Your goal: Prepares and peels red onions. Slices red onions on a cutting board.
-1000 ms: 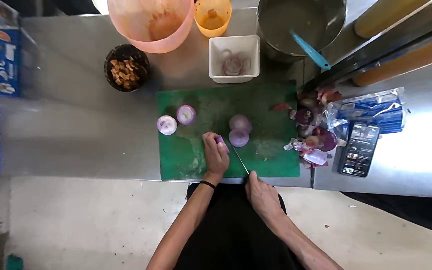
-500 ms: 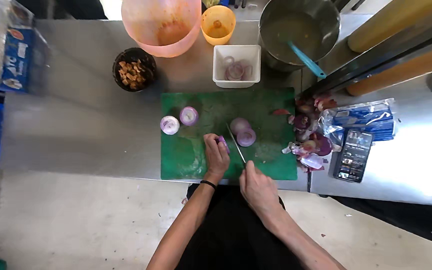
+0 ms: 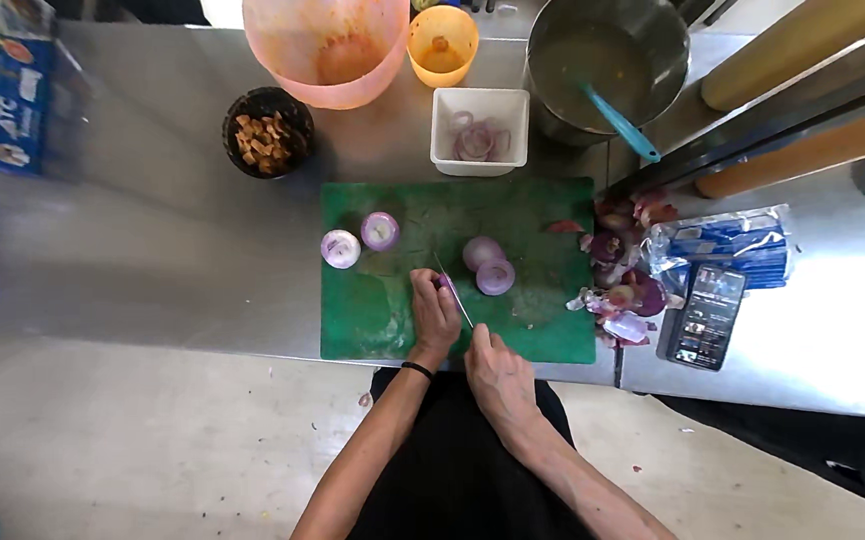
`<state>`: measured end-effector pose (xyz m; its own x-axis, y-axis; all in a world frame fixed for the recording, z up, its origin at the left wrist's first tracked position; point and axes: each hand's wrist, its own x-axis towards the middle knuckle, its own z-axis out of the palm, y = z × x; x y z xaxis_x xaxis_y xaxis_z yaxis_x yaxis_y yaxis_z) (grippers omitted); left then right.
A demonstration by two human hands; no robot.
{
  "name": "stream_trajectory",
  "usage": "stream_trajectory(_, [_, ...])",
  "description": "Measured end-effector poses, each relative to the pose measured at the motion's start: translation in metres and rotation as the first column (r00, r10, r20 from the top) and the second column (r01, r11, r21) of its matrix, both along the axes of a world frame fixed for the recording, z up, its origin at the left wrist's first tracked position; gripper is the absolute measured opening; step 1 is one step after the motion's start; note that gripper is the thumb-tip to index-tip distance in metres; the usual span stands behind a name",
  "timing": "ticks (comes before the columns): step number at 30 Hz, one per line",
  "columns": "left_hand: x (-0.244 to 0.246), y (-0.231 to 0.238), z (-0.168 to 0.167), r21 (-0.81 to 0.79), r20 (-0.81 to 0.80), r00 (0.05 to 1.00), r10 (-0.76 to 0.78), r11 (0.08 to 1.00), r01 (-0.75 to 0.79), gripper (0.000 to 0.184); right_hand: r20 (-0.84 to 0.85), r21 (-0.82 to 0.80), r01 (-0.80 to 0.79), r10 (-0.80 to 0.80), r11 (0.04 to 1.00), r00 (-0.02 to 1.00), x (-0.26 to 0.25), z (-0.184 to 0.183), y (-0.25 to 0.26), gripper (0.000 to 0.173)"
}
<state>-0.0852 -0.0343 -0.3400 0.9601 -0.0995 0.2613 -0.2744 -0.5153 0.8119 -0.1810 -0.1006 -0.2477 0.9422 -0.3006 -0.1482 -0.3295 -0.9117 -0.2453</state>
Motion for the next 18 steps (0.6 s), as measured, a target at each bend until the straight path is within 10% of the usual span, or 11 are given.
stream_trajectory(18, [-0.007, 0.006, 0.008, 0.103, -0.015, 0.998, -0.057, 0.993, 0.058, 0.028, 0.024, 0.009, 0.017, -0.017, 1.000, 1.000, 0.003, -0.002, -0.004, 0.009])
